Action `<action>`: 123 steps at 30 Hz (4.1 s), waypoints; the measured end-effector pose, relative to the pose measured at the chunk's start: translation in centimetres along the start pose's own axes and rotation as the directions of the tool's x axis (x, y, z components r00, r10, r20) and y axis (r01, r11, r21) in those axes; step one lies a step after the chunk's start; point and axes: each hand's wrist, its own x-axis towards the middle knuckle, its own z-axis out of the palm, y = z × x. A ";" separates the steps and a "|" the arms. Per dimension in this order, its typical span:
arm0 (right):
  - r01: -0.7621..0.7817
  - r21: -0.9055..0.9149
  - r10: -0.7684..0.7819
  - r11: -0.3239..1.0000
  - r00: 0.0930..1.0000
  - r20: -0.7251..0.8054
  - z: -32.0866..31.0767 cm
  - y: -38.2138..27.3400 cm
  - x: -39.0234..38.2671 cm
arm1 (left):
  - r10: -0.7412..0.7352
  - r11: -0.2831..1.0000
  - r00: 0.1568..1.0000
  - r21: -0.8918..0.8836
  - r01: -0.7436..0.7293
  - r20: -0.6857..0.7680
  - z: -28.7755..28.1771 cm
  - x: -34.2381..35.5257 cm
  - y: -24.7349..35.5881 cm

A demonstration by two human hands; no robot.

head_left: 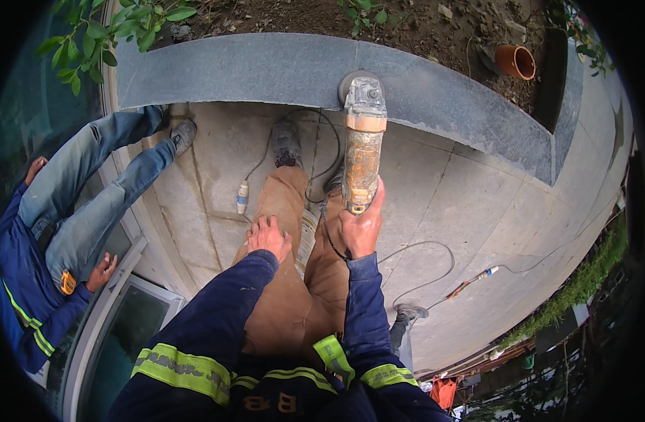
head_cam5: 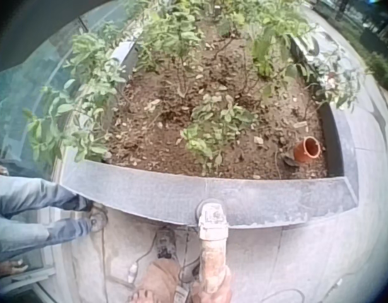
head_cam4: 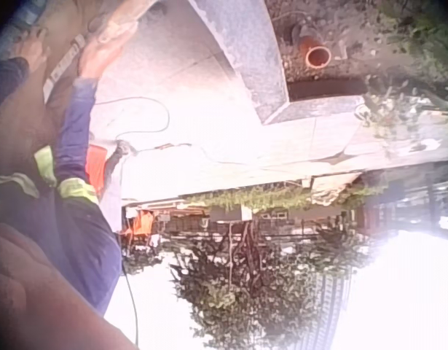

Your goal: The person uses an angle grinder to smooth the edge of a curved stone border. The person holds the tool with both hands and moves it along the stone surface, occasionally pausing to wipe the area with a hand.

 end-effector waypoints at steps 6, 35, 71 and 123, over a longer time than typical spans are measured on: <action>-0.026 -0.003 0.025 1.000 1.000 -0.017 0.0 0.1 -0.7 | 0.003 1.000 1.000 0.000 -0.003 -0.010 0.1 -0.2 -0.4; -0.065 0.054 0.065 0.996 0.998 0.009 -0.3 0.4 -1.0 | 0.005 1.000 1.000 0.007 -0.005 -0.007 0.2 -0.4 -0.2; -0.027 0.005 0.028 1.000 1.000 -0.012 -0.6 1.0 -0.7 | 0.005 1.000 1.000 0.017 -0.005 -0.004 -0.1 -0.3 -0.3; 0.092 -0.019 -0.091 0.996 0.995 0.039 -1.2 1.4 -0.8 | -0.083 0.473 0.970 -0.865 -0.164 -0.229 -11.7 6.5 20.2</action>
